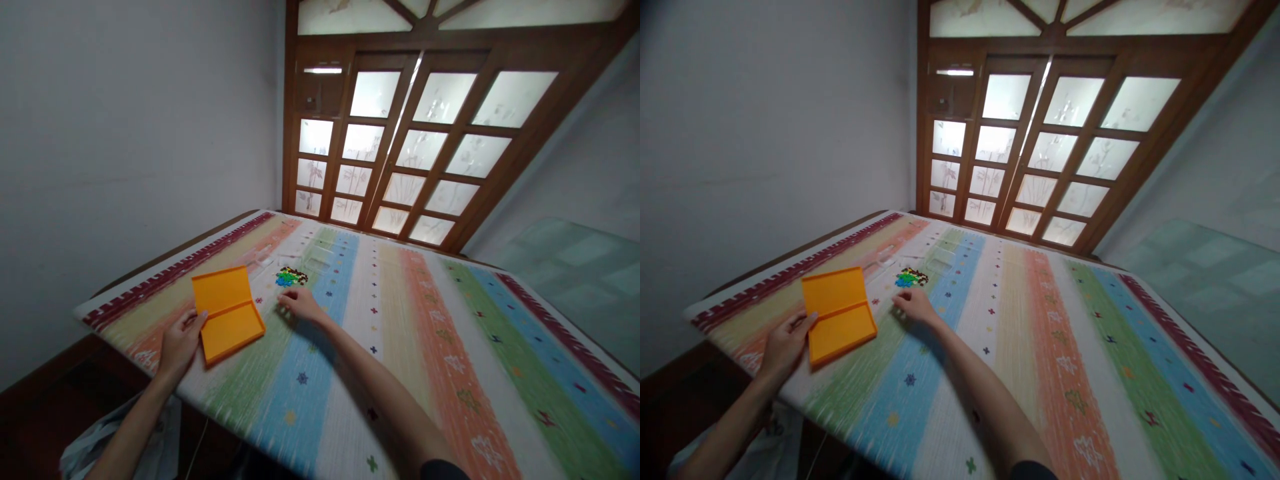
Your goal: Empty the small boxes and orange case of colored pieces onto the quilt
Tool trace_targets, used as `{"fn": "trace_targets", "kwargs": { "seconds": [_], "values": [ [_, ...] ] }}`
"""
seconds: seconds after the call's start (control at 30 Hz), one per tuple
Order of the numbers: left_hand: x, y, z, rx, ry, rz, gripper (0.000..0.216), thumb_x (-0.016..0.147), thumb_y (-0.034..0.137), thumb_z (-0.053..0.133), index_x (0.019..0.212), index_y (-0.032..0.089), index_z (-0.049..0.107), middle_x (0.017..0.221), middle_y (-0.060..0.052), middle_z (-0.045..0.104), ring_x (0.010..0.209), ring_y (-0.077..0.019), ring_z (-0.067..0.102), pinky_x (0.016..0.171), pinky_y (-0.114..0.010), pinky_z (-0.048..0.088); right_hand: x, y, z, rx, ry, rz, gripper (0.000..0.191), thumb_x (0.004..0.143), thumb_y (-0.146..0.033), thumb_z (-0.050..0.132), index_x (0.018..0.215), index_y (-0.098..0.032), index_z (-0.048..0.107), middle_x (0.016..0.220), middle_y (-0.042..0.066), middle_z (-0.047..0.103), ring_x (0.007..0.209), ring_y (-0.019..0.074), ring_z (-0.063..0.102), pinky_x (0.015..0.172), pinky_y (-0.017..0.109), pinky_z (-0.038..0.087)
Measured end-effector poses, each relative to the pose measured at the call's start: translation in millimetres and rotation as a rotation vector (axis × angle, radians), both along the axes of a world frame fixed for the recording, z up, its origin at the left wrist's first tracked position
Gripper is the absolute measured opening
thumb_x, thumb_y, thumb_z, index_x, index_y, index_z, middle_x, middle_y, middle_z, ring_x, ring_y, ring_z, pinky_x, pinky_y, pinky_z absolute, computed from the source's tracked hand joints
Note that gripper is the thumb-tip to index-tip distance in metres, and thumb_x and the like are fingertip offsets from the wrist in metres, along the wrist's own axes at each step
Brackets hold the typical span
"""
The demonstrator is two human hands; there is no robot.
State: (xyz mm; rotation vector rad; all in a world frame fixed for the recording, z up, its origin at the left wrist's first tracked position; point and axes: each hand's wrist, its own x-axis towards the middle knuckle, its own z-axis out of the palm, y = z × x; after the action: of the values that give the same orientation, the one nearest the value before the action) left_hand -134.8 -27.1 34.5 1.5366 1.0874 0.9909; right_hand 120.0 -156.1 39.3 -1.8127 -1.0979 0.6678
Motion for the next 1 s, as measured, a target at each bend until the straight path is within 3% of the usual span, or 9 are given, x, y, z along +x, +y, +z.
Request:
{"fn": "trace_targets", "kwargs": {
  "seconds": [0.07,0.13,0.27,0.43,0.6,0.87,1.0],
  "values": [
    [-7.9,9.7,2.9,0.043,0.056,0.091,0.035,0.065,0.051,0.065,0.084,0.020,0.066,0.094,-0.008,0.076,0.098,-0.0311,0.072,0.092,-0.040,0.058,7.0,0.3,0.1,0.019,-0.115,-0.120,0.014,0.090,-0.023,0.064,0.098,-0.016,0.073,0.108,0.011,0.071,0.104,0.0240,0.063,0.092,0.035,0.049],
    [-12.6,16.5,6.2,0.074,0.133,0.154,0.033,0.068,0.050,0.062,0.085,0.022,0.065,0.094,-0.008,0.076,0.099,-0.0319,0.071,0.093,-0.041,0.057,12.0,1.2,0.2,-0.029,-0.321,-0.263,0.028,0.090,-0.027,0.066,0.114,-0.016,0.071,0.125,0.016,0.065,0.120,0.0298,0.054,0.100,0.042,0.044],
    [-14.2,23.9,9.1,0.121,0.261,0.233,0.030,0.074,0.050,0.056,0.086,0.023,0.061,0.094,-0.009,0.075,0.098,-0.0336,0.071,0.096,-0.044,0.055,12.9,13.0,0.7,-0.212,-0.643,-0.409,0.054,0.090,-0.049,0.066,0.132,-0.015,0.063,0.133,0.021,0.059,0.123,0.0373,0.050,0.098,0.047,0.043],
    [-9.9,32.5,5.3,0.272,0.444,0.254,0.023,0.081,0.046,0.048,0.084,0.024,0.054,0.084,-0.008,0.071,0.089,-0.0312,0.071,0.091,-0.044,0.055,14.9,38.3,5.5,-0.269,-0.691,-0.404,0.058,0.092,-0.056,0.061,0.128,-0.012,0.065,0.131,0.023,0.060,0.120,0.0386,0.052,0.097,0.047,0.042],
    [-4.8,45.7,-1.6,0.457,0.573,0.267,0.016,0.083,0.039,0.047,0.086,0.024,0.050,0.086,-0.012,0.069,0.097,-0.0330,0.067,0.091,-0.046,0.053,19.6,57.5,6.1,-0.283,-0.717,-0.345,0.055,0.092,-0.055,0.060,0.127,-0.013,0.066,0.130,0.023,0.060,0.119,0.0380,0.053,0.097,0.046,0.042],
    [-1.5,51.9,-5.5,0.427,0.657,0.196,0.015,0.081,0.038,0.054,0.084,0.024,0.050,0.081,-0.010,0.068,0.087,-0.0322,0.069,0.079,-0.040,0.054,25.3,58.0,-4.3,-0.266,-0.763,-0.260,0.049,0.093,-0.046,0.058,0.132,-0.016,0.065,0.133,0.019,0.060,0.121,0.0350,0.052,0.100,0.043,0.040],
    [3.6,45.3,-2.9,0.425,0.624,0.136,0.012,0.070,0.024,0.053,0.082,0.023,0.055,0.079,-0.008,0.069,0.082,-0.0295,0.069,0.077,-0.037,0.053,31.6,54.0,-3.8,-0.274,-0.780,-0.228,0.050,0.093,-0.046,0.059,0.134,-0.017,0.064,0.132,0.018,0.061,0.120,0.0344,0.053,0.100,0.042,0.040]
  ]
}}
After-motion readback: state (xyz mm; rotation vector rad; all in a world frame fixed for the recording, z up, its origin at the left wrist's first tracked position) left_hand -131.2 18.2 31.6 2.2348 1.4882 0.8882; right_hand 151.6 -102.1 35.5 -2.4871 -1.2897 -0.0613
